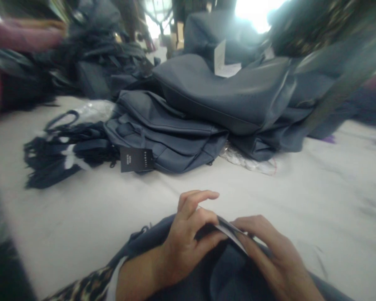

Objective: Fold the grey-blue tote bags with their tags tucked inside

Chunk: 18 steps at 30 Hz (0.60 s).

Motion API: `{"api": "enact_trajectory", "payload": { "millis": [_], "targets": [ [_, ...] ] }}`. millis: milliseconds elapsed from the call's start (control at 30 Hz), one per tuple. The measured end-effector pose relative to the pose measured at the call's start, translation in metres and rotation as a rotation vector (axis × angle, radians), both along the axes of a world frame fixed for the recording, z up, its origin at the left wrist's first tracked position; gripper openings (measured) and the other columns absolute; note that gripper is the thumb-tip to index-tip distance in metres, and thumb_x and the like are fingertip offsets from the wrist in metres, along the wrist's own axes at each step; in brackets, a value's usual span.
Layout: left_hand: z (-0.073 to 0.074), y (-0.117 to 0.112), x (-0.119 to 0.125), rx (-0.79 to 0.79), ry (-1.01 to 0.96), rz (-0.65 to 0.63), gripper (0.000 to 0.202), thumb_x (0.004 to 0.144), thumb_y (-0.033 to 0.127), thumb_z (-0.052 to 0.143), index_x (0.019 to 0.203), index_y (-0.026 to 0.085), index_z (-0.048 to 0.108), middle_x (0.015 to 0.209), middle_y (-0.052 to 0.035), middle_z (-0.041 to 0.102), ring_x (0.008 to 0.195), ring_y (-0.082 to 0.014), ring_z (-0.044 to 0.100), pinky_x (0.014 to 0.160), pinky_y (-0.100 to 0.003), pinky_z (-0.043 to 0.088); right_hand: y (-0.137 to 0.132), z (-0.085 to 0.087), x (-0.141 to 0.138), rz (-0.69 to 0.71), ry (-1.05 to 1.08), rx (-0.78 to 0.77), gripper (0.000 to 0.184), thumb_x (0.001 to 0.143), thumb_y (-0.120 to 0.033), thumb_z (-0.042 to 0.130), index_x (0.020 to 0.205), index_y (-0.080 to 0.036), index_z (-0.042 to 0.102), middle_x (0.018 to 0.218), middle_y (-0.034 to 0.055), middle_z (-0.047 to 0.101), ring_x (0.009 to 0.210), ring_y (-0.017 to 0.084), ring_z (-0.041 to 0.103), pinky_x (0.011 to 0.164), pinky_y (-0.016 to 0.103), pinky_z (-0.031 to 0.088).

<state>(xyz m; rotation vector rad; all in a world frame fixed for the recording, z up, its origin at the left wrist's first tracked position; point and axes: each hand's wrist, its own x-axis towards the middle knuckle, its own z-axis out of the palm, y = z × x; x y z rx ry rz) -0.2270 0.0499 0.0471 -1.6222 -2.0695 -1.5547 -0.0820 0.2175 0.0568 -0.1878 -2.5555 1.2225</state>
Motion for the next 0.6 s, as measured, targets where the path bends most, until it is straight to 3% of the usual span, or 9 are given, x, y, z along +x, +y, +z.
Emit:
{"api": "enact_trajectory", "payload": {
  "millis": [133, 233, 400, 467, 600],
  "targets": [
    [-0.009, 0.006, 0.001, 0.011, -0.368, -0.035, 0.029, 0.089, 0.017, 0.071, 0.109, 0.025, 0.050, 0.093, 0.0015, 0.064, 0.085, -0.0143, 0.063, 0.080, -0.028, 0.050, 0.003, 0.003, 0.002, 0.032, -0.046, -0.046, 0.017, 0.102, -0.033, 0.049, 0.114, -0.034, 0.062, 0.105, -0.0028, 0.069, 0.095, 0.013, 0.065, 0.083, 0.022, 0.052],
    [-0.009, 0.009, 0.000, -0.023, -0.465, -0.033, 0.042, 0.088, 0.016, 0.072, 0.123, 0.025, 0.050, 0.089, 0.0032, 0.064, 0.079, -0.0124, 0.064, 0.077, -0.025, 0.050, 0.003, -0.001, 0.001, 0.017, -0.009, -0.013, 0.016, 0.096, -0.038, 0.061, 0.111, -0.033, 0.063, 0.103, -0.0026, 0.069, 0.093, 0.015, 0.065, 0.080, 0.023, 0.054],
    [0.002, 0.010, -0.004, -0.023, -0.288, -0.136, 0.005, 0.091, 0.015, 0.068, 0.093, 0.019, 0.067, 0.086, -0.0009, 0.066, 0.085, -0.0140, 0.061, 0.079, -0.025, 0.047, 0.003, 0.000, -0.003, -0.029, 0.040, 0.081, 0.014, 0.100, -0.027, 0.053, 0.103, -0.032, 0.066, 0.093, -0.0033, 0.071, 0.087, 0.014, 0.066, 0.076, 0.022, 0.053],
    [0.007, 0.009, -0.004, -0.018, -0.311, -0.136, 0.004, 0.091, 0.015, 0.066, 0.088, 0.017, 0.066, 0.082, -0.0008, 0.065, 0.079, -0.0126, 0.060, 0.074, -0.023, 0.046, 0.004, 0.008, -0.004, -0.076, -0.010, 0.075, 0.010, 0.099, -0.032, 0.056, 0.099, -0.031, 0.066, 0.090, -0.0035, 0.071, 0.083, 0.014, 0.067, 0.073, 0.021, 0.054],
    [0.014, 0.007, -0.003, -0.111, -0.476, -0.058, 0.012, 0.090, 0.020, 0.065, 0.079, 0.016, 0.062, 0.072, 0.0030, 0.056, 0.065, -0.0092, 0.052, 0.062, -0.020, 0.041, 0.006, 0.022, 0.011, -0.260, -0.061, 0.108, 0.020, 0.097, -0.042, 0.057, 0.111, -0.029, 0.061, 0.092, -0.0009, 0.072, 0.074, 0.016, 0.069, 0.053, 0.020, 0.054]
  ]
}}
